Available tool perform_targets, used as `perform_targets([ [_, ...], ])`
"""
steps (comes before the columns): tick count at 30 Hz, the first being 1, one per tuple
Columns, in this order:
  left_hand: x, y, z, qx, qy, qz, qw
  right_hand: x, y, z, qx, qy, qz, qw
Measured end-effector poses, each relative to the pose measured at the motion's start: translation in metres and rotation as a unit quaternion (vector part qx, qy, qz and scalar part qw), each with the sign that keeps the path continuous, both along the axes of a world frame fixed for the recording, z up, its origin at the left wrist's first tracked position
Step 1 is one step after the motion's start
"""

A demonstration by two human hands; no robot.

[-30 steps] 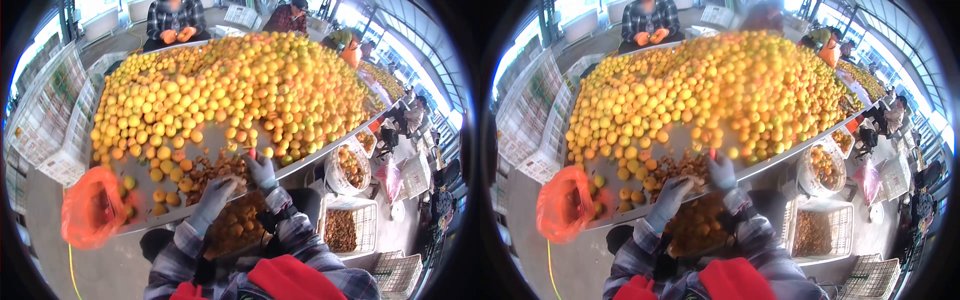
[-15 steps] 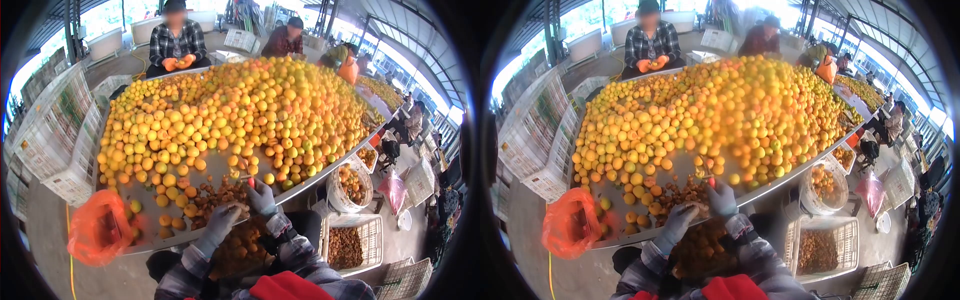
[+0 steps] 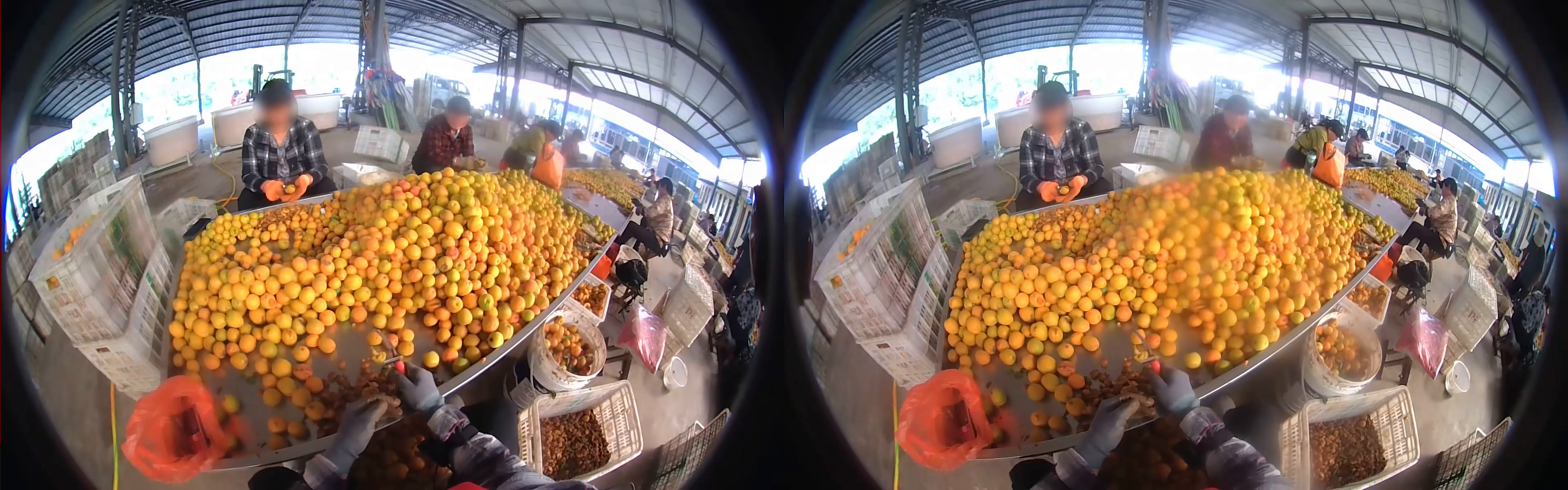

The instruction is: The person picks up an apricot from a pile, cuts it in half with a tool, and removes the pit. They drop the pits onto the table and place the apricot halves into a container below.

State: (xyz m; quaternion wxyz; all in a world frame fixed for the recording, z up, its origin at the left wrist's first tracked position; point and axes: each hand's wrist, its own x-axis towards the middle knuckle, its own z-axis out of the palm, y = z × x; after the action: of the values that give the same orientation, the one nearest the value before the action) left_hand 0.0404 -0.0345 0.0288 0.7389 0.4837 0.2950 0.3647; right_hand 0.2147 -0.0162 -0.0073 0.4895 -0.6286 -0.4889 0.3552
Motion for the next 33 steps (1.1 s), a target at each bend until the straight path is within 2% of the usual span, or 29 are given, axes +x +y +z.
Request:
perform_targets([
  [4, 0.002, -0.003, 0.004, -0.008, -0.004, 0.006, 1.0, -0.001, -0.001, -0.004, -0.003, 0.052, 0.003, 0.999],
  [6, 0.002, -0.002, 0.004, -0.007, -0.003, 0.013, 1.0, 0.004, 0.007, -0.016, -0.005, -0.003, 0.003, 1.0],
  [8, 0.002, -0.001, -0.003, -0.016, -0.015, 0.0, 1.0, 0.005, 0.006, -0.018, 0.003, 0.011, 0.008, 1.0],
  [11, 0.002, 0.001, -0.009, 0.005, -0.004, 0.009, 1.0, -0.006, -0.004, 0.016, -0.004, 0.086, 0.017, 0.996],
  [12, 0.002, 0.001, -0.009, 0.022, 0.0, 0.0, 1.0, -0.009, -0.004, 0.018, 0.005, 0.147, 0.024, 0.989],
  [15, 0.003, 0.001, -0.016, 0.012, -0.01, 0.008, 1.0, -0.005, -0.003, 0.024, -0.025, 0.024, 0.045, 0.998],
  [16, 0.004, 0.002, -0.018, -0.002, -0.034, 0.005, 0.999, -0.007, -0.003, 0.025, -0.026, 0.024, 0.045, 0.998],
  [18, 0.003, 0.003, -0.018, -0.018, -0.034, 0.005, 0.999, -0.011, -0.005, 0.025, 0.004, 0.094, 0.029, 0.995],
  [23, 0.001, 0.004, -0.023, -0.044, -0.017, 0.0, 0.999, -0.011, -0.006, 0.029, -0.018, 0.106, 0.026, 0.994],
  [25, 0.003, 0.003, -0.024, 0.048, -0.014, 0.034, 0.998, -0.011, -0.006, 0.029, -0.026, 0.1, 0.029, 0.994],
  [26, 0.004, 0.001, -0.023, 0.048, -0.015, 0.03, 0.998, -0.005, -0.004, 0.016, -0.026, 0.099, 0.025, 0.994],
  [27, 0.004, -0.001, -0.019, 0.007, -0.052, 0.027, 0.998, 0.003, 0.0, -0.006, 0.039, -0.032, 0.053, 0.997],
  [28, 0.005, -0.001, -0.017, -0.034, -0.088, 0.026, 0.995, 0.004, 0.003, -0.008, 0.103, -0.164, 0.081, 0.978],
  [29, 0.005, 0.001, -0.017, -0.032, -0.088, 0.025, 0.995, 0.004, 0.005, -0.01, 0.041, -0.067, 0.045, 0.996],
  [30, 0.004, 0.001, -0.018, -0.016, -0.072, 0.016, 0.997, 0.0, 0.002, -0.001, 0.04, -0.067, 0.045, 0.996],
  [32, 0.005, 0.002, -0.022, -0.004, -0.055, 0.007, 0.998, -0.005, -0.003, 0.011, -0.013, 0.072, 0.026, 0.997],
  [33, 0.005, 0.004, -0.024, 0.015, -0.047, 0.0, 0.999, -0.004, -0.002, 0.009, -0.016, 0.073, 0.026, 0.997],
])
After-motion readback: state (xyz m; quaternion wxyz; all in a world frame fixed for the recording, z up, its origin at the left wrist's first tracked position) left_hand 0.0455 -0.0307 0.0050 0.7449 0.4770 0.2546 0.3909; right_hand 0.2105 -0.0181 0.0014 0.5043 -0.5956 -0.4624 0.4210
